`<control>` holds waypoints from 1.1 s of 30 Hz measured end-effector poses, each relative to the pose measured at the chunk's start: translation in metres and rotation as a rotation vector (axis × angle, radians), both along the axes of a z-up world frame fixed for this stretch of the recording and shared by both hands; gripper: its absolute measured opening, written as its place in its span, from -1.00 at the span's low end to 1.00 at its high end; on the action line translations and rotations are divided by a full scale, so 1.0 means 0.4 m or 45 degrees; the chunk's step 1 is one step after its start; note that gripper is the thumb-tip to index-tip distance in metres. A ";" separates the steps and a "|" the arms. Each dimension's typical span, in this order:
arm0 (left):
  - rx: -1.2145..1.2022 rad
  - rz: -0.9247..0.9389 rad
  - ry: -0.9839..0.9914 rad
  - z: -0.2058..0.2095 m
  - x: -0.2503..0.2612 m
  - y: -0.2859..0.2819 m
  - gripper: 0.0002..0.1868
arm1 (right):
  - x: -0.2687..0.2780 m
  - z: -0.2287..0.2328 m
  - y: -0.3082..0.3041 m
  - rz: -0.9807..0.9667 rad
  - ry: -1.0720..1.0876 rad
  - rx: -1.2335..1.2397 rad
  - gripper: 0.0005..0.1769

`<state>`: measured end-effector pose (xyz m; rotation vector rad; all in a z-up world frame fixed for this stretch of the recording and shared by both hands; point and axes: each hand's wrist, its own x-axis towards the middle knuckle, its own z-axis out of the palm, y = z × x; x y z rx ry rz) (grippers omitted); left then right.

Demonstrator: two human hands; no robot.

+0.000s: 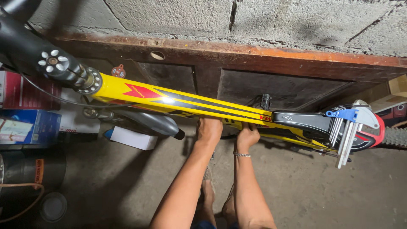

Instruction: The person selects an Allen key from a set and uses it to loosen the seat post clamp on a yellow bicycle. They then remove the seat, wipe the seat and frame with a pink cloth, and reinsert the seat post, tightening the clamp to secure it.

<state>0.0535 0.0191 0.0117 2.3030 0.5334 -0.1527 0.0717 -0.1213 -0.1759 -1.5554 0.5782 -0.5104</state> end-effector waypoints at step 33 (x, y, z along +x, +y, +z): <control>0.012 0.049 -0.136 -0.009 -0.001 -0.001 -0.74 | -0.002 -0.011 -0.030 0.208 0.190 0.280 -0.69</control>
